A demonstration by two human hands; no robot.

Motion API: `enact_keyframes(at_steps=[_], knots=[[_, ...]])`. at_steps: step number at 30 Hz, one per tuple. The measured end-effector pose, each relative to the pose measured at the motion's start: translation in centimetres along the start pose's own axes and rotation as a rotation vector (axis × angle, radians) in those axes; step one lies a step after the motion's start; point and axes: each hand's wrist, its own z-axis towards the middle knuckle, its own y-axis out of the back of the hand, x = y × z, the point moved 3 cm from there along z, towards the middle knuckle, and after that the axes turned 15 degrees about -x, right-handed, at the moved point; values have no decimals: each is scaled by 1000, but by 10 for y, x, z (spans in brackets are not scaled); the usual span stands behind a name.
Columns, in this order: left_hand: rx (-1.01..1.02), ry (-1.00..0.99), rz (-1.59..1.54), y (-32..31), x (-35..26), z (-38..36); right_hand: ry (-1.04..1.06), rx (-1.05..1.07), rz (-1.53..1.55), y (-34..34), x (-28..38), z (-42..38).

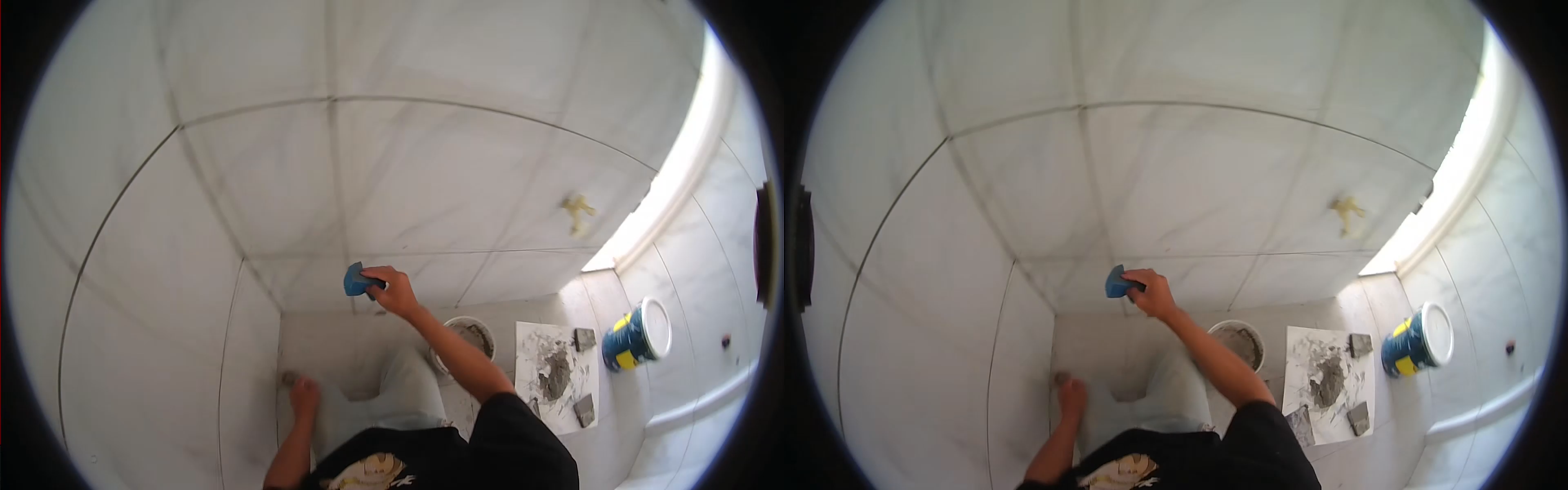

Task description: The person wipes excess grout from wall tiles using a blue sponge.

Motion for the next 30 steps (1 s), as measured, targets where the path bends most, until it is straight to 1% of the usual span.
enact_keyframes(at_steps=[1, 3, 4, 5, 6, 7, 8, 9, 10, 11, 13, 15, 17, 19, 20, 21, 22, 23, 25, 26, 27, 28, 30], knots=[[21, 1, -56, 11, -11, -3, -146, -123, 110, 34, 39, 12], [9, -29, -113, 19, -21, -4, -302, -467, 348, 111, 62, 32], [31, -69, -103, 16, -20, 0, -249, -575, 361, 157, 68, 47], [24, -85, -94, 11, -15, 1, -184, -678, 477, 196, 88, 69], [13, -96, -88, 7, -16, 3, -77, -735, 430, 231, 116, 92], [27, -119, -82, 6, -21, 4, 27, -782, 144, 269, 110, 112], [14, -146, -64, 9, -25, 3, 223, -850, -169, 294, 128, 133], [0, -168, -46, 11, -27, 2, 283, -917, -459, 312, 143, 149], [12, -177, -33, 12, -28, 1, 456, -1000, -589, 323, 152, 166], [3, -179, -47, 12, -27, 2, 560, -1028, -626, 332, 152, 183], [-3, -178, -51, 11, -26, -2, 510, -978, -633, 335, 130, 200], [-35, -173, -67, 10, -29, -1, 445, -862, -634, 320, 60, 188], [-42, -176, -54, 5, -26, -1, 387, -854, -630, 291, 6, 139], [-57, -181, -48, 4, -26, 2, 178, -632, -703, 277, -24, 90], [-13, -160, -16, 3, -26, 2, 180, -633, -700, 279, -17, 79], [28, -144, 12, -1, -28, 5, 58, -545, -682, 284, -8, 76], [24, -152, 7, -2, -32, 8, -64, -458, -662, 290, 0, 78], [33, -136, -1, -2, -33, 6, 14, -556, -675, 301, 19, 96], [44, -125, 12, 5, -32, 5, 323, -763, -661, 322, 72, 140], [48, -141, 19, 6, -35, 5, 382, -841, -605, 328, 106, 160], [54, -156, 22, 6, -38, 5, 477, -883, -577, 334, 122, 179], [57, -160, 29, 5, -36, 7, 510, -925, -586, 337, 131, 195], [54, -192, 27, 1, -25, 5, 485, -891, -571, 336, 110, 210]])
